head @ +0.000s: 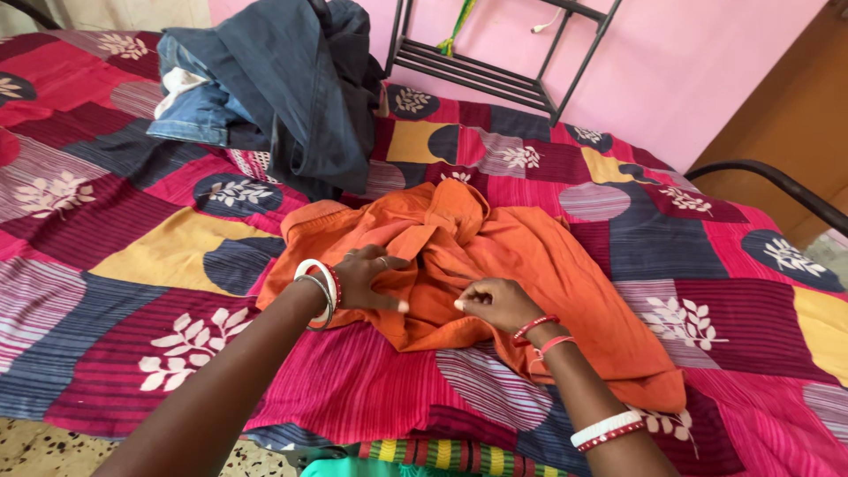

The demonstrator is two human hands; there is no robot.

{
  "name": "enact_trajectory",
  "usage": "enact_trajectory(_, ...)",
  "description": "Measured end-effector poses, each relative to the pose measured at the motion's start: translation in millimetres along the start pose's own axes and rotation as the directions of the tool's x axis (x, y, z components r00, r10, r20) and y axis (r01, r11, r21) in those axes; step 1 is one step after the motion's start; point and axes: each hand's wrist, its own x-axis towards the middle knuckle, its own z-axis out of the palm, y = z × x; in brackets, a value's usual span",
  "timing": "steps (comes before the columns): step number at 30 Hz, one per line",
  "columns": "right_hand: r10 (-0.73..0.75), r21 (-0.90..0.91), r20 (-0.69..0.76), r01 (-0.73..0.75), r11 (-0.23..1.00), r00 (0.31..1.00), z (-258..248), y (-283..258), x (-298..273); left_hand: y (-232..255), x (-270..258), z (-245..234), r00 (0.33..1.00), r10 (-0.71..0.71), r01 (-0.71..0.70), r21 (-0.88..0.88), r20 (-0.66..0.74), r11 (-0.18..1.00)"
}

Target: The person folds an orange shirt on a patterned bedsheet. The person smooths the fabric, folds the sleeves inward, and folds the shirt in half.

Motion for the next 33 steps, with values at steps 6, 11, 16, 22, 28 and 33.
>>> enact_trajectory(6, -0.069, 0.056, 0.133, 0.062, 0.997, 0.989, -17, 14, -38, 15, 12, 22, 0.982, 0.094, -0.127, 0.199, 0.166, 0.972)
enact_trajectory(11, 0.19, 0.058, -0.249, -0.181, 0.982, 0.95, -10, 43, -26, -1, 32, 48, 1.0, 0.021, -0.022, 0.066, 0.014, 0.998)
enact_trajectory(16, -0.008, -0.317, -0.444, -0.148, 0.937, 0.896, 6, 62, -3, 14, 30, 42, 0.99, -0.097, 0.076, 0.198, 0.101, 0.977)
enact_trajectory(22, 0.315, -0.266, -0.354, -0.417, 0.869, 0.881, 4, 35, 32, 37, 22, 24, 0.98, -0.176, 0.148, 0.247, 0.092, 0.958)
enact_trajectory(28, -0.023, -0.077, -0.511, -0.019, 0.997, 0.859, -15, -22, 67, 12, 58, 42, 0.954, -0.298, 0.298, 0.193, -0.031, 0.935)
enact_trajectory(33, 0.203, 0.148, -0.42, -0.154, 0.977, 0.884, -11, -57, 84, -36, 81, 55, 0.929, -0.369, 0.37, 0.141, -0.037, 0.918)
